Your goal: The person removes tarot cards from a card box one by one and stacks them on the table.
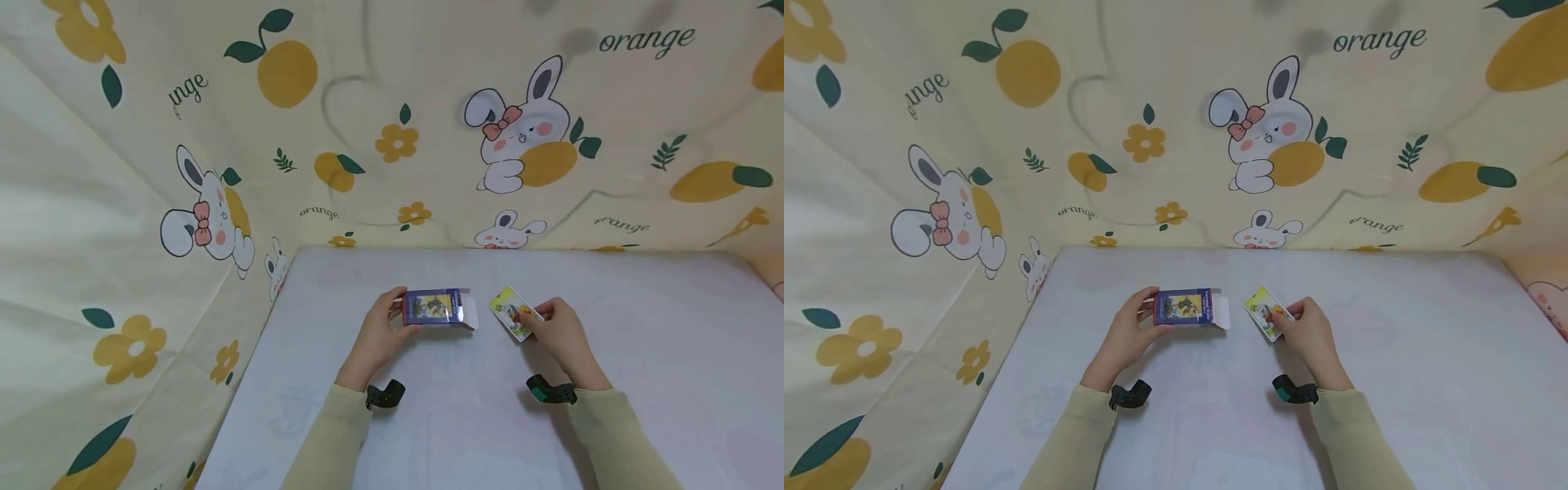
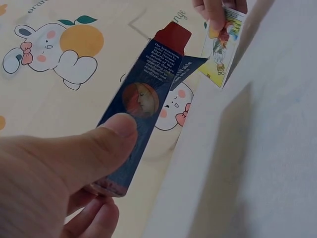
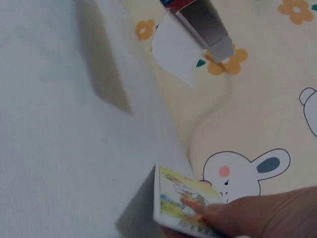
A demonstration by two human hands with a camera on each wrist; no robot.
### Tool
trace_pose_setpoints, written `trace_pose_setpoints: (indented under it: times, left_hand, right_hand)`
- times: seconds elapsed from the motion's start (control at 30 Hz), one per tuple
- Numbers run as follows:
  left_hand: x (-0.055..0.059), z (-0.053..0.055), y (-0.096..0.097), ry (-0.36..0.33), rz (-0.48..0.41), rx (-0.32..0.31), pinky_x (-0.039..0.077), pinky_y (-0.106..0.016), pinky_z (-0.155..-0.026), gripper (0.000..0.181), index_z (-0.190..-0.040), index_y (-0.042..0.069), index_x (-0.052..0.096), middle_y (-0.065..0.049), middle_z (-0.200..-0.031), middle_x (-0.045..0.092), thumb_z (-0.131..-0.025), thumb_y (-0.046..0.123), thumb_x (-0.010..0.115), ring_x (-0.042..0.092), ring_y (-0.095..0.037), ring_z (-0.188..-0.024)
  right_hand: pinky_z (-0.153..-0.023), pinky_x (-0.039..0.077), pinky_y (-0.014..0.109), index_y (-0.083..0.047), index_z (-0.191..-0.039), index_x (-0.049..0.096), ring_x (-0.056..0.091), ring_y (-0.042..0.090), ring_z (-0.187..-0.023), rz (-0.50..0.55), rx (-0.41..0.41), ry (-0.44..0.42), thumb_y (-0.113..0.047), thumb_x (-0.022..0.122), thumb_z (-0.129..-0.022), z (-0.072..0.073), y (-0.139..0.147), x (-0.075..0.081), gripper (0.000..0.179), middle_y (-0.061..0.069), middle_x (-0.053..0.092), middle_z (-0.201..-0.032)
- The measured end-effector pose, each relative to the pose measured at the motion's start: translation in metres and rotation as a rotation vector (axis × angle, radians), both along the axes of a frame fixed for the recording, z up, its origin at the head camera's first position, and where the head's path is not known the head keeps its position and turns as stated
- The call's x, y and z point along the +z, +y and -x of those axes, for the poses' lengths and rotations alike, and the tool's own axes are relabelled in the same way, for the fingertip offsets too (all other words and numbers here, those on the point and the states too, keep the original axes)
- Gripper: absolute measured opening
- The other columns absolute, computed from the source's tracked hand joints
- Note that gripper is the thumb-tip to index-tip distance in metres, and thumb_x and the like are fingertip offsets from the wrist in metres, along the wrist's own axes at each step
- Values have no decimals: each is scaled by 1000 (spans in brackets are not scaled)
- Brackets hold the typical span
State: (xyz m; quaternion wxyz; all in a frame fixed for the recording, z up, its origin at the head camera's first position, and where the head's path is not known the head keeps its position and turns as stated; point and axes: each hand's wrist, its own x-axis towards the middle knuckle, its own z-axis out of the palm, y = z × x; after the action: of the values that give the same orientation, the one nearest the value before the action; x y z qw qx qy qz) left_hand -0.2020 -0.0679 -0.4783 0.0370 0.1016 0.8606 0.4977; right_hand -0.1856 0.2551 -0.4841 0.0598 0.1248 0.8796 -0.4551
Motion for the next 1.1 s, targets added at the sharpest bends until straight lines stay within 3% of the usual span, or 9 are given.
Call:
trace_pose_setpoints:
  times: [0.17,0.33,0.57,0.83,1.1]
  left_hand:
    - [-1,1,1,-2,3,-10,48,-36,-101,79,-146,13,38,-10,-141,44,-80,19,81,52,-24,-123]
    - [-2,0,1,-8,19,-9,48,-36,-101,79,-146,15,38,-9,-141,44,-80,21,80,52,-24,-123]
    - [-2,-1,3,-29,26,0,49,-35,-100,80,-147,17,37,-8,-142,44,-80,22,81,51,-24,-124]
    - [-1,-1,0,-4,22,-12,48,-37,-100,79,-147,18,37,-7,-142,44,-81,24,80,51,-23,-125]
    - [0,-1,-2,-14,15,-13,48,-37,-101,79,-146,16,38,-8,-142,44,-81,22,80,51,-23,-124]
  right_hand:
    - [-56,44,29,2,-102,47,54,25,-76,-111,22,-32,-35,64,-93,-3,3,-1,41,17,58,-93]
    - [-57,39,31,1,-103,46,49,28,-79,-193,50,-61,-40,64,-91,-5,4,-1,46,15,54,-93]
    - [-57,38,31,2,-101,45,49,29,-78,-235,77,-80,-41,67,-89,-5,4,-3,50,16,54,-91]
    - [-54,33,30,0,-99,45,47,27,-72,-303,81,-115,-47,68,-87,-6,5,-6,54,12,52,-79]
    - [-53,34,31,2,-100,47,48,27,-71,-316,84,-108,-48,67,-87,-7,3,-9,55,12,55,-80]
